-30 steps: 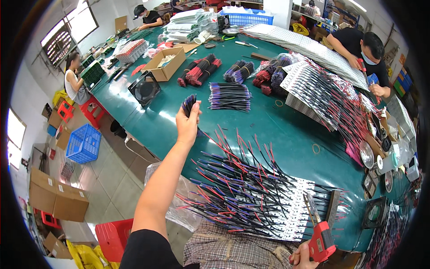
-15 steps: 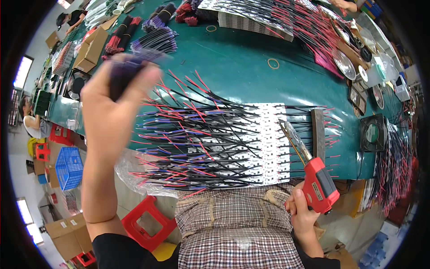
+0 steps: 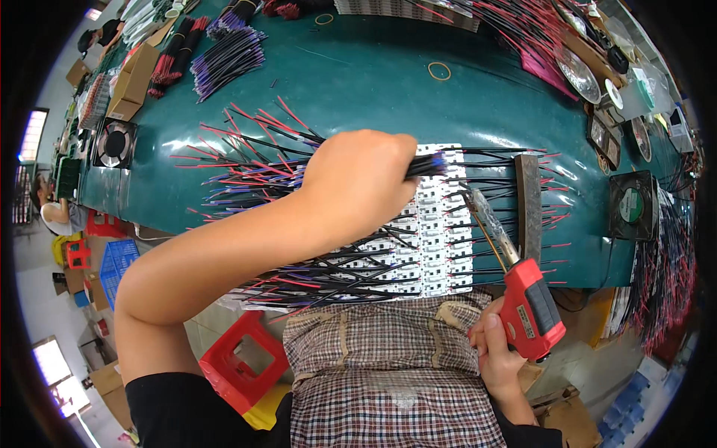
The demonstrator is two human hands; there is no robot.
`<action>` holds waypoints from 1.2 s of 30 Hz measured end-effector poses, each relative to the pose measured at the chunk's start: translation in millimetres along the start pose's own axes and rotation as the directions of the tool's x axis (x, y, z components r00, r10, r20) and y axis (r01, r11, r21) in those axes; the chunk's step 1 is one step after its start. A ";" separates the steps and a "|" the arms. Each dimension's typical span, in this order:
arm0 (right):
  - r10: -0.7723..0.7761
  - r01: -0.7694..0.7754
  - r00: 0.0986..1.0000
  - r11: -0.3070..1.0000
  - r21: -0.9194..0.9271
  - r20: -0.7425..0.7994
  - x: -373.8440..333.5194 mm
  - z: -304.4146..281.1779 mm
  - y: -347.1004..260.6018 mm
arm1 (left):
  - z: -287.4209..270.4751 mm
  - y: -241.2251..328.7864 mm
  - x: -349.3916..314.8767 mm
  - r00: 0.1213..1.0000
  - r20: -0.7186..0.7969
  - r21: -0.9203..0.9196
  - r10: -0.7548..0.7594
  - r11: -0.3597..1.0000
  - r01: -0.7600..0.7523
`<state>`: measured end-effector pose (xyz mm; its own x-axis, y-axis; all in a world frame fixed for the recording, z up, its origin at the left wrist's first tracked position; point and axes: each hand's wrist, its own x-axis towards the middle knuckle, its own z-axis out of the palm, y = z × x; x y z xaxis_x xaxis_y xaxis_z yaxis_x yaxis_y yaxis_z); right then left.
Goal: The person solders wires onto LED strips using a soldering iron.
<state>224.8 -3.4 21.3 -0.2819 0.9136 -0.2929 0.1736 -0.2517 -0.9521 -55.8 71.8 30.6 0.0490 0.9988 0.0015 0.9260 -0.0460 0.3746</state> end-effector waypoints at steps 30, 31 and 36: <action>0.046 -0.038 0.998 0.986 -0.161 0.047 19.1 15.5 13.9 | 20.6 -5.8 6.2 0.997 0.039 -0.051 -0.068 0.996 0.070; 0.048 -0.040 0.998 0.986 -0.163 0.048 20.3 14.3 13.1 | 20.2 -6.0 6.9 0.997 0.045 -0.045 -0.068 0.997 0.070; 0.023 0.014 0.989 0.971 -0.240 0.149 20.6 9.8 14.2 | 19.3 -5.1 11.2 0.992 0.096 -0.024 -0.078 0.996 0.081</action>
<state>212.2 8.7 0.9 -0.4154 0.8497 -0.3247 0.3915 -0.1552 -0.9070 -52.8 82.9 10.8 0.0120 0.9931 -0.1164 0.9176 0.0353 0.3959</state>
